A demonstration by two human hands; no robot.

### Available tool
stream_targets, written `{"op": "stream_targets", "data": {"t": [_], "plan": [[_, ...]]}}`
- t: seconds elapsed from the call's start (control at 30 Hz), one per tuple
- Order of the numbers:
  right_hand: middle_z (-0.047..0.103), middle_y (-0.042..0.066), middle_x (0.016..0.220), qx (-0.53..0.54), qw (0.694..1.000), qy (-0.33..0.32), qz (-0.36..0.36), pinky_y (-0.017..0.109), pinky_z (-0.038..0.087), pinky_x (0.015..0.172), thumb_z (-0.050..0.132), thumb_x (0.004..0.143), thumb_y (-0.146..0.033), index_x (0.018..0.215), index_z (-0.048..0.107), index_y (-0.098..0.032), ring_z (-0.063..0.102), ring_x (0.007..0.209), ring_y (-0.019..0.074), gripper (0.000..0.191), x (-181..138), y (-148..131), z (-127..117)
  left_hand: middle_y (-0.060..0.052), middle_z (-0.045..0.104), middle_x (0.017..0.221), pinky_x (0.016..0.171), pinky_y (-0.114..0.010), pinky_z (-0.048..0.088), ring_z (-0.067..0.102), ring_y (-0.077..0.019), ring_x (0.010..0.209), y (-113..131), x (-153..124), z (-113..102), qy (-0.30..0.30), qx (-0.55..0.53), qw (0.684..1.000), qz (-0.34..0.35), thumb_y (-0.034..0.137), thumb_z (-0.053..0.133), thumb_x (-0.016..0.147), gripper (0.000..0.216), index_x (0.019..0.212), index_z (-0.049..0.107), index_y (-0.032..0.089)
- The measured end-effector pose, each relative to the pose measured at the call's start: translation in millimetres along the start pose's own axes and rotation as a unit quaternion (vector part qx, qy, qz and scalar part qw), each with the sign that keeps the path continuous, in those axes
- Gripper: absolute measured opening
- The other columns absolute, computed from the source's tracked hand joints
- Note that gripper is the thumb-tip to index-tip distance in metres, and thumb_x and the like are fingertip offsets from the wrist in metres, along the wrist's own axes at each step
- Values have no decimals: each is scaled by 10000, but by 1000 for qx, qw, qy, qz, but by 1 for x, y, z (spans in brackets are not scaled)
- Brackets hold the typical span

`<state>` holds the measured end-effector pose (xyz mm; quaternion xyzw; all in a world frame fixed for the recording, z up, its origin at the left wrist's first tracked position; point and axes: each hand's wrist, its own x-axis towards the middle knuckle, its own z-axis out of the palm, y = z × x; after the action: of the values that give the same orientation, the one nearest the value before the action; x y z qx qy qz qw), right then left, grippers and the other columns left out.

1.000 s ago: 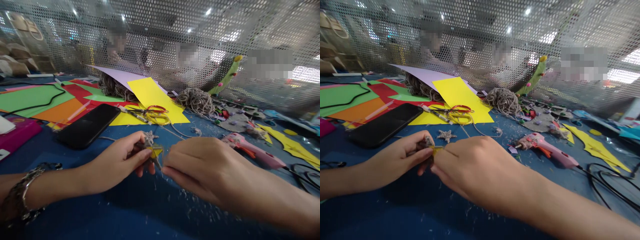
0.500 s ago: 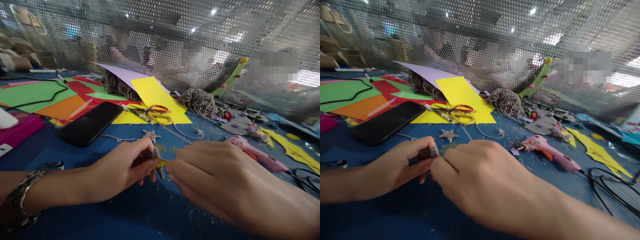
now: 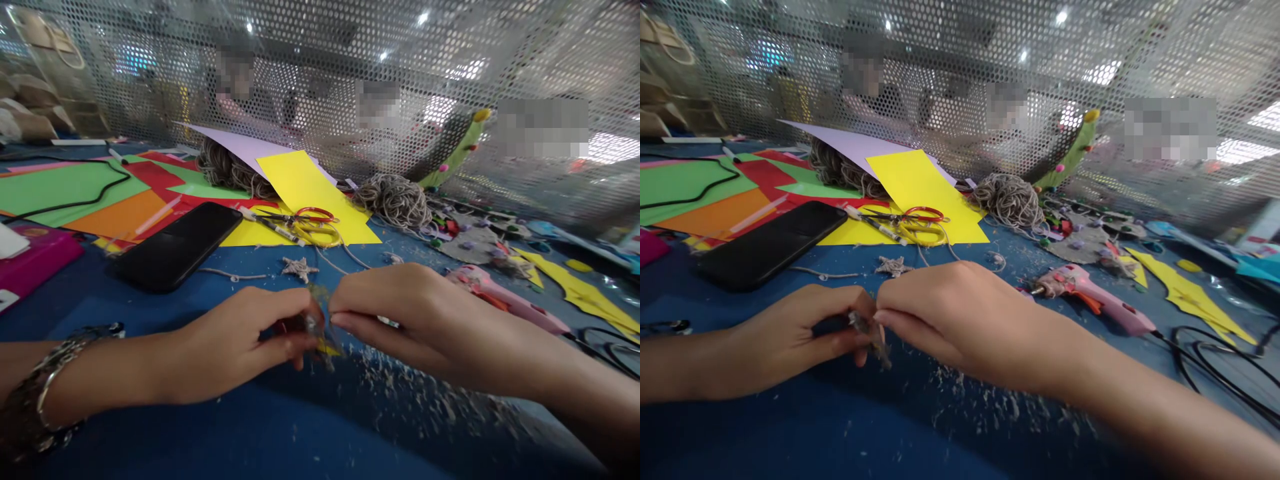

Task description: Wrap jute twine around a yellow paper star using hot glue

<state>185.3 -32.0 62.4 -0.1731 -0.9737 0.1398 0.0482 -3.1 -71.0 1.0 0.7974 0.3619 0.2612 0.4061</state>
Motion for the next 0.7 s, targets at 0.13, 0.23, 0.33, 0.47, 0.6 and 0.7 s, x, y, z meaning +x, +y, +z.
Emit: {"op": "stream_targets", "data": {"t": [0.13,0.23,0.33,0.47,0.6,0.7], "plan": [[453,-49,603,43,999,9,-10,154,297,533,362,884,-210,712,487,-155,382,526,35,220,1,7,3,45,595,693,627,-159,426,591,-73,672,-1,2,0,26,-77,997,-14,247,424,858,83,807,466,197],[444,-53,605,53,998,8,-18,140,291,530,364,882,-199,706,480,-148,377,535,27,217,2,11,4,54,562,689,620,-144,434,592,-56,649,-1,3,-1,60,-146,987,-18,214,440,848,60,794,452,191],[448,-51,612,54,998,11,-22,140,287,527,367,881,-194,716,483,-148,377,537,27,207,2,12,4,62,551,681,610,-135,441,589,-45,627,0,3,-1,85,-191,978,-23,172,445,840,57,785,440,187],[457,-45,616,40,999,15,-20,147,290,529,358,885,-210,710,495,-145,375,531,32,231,2,11,5,54,562,662,617,-156,455,589,-58,628,0,5,-3,105,-204,973,-20,181,421,850,67,789,447,180],[483,-35,636,7,1000,19,-8,162,294,535,345,889,-232,721,500,-151,394,540,39,243,1,8,6,52,559,622,617,-169,455,580,-67,614,0,5,-2,122,-173,976,-45,205,417,850,72,790,441,173],[509,-23,661,-13,1000,19,6,179,297,532,345,886,-237,741,510,-161,418,554,53,233,1,6,7,51,556,628,620,-174,454,577,-68,602,0,5,-2,128,-156,978,-52,237,427,845,83,795,440,172]]}}
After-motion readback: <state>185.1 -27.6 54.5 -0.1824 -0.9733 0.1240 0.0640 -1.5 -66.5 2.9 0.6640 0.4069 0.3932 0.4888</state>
